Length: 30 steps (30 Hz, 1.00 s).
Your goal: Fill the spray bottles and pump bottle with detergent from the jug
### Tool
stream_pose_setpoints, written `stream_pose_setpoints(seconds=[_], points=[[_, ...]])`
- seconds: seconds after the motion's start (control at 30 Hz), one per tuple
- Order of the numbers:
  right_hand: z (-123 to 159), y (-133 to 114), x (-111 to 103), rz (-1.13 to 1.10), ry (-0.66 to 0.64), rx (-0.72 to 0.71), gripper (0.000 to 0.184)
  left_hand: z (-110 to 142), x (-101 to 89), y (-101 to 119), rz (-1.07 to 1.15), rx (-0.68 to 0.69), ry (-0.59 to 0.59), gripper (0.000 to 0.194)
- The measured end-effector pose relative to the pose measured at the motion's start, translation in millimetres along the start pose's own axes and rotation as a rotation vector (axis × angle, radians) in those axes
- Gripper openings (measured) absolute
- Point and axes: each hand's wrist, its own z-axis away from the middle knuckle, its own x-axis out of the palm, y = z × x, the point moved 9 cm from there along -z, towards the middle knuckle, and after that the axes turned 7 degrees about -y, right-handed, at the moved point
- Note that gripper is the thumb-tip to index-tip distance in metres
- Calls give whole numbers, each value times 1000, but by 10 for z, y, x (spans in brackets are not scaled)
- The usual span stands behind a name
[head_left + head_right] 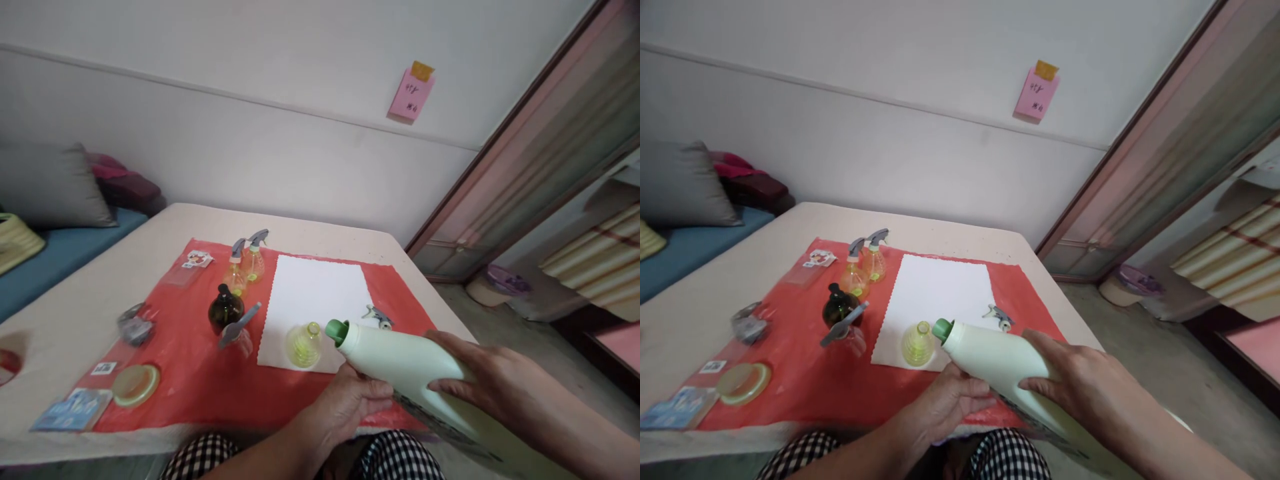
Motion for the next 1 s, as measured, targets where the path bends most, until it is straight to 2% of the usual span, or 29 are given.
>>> stream_pose_setpoints(seconds=[0.2,0.43,0.7,0.87,1.0], points=[[-51,-157,-34,122,42,-36,41,29,-8,-32,65,13,-2,61],[-122,-270,-77,160,55,-80,43,21,-8,20,137,73,-44,77],[-157,-332,-166,215,41,-62,42,-41,3,24,169,99,-102,63],[-196,-382,-178,239,7,-64,43,-31,37,62,183,109,-109,61],[-202,-441,-228,264,36,-101,43,-16,51,65,182,100,-111,66]])
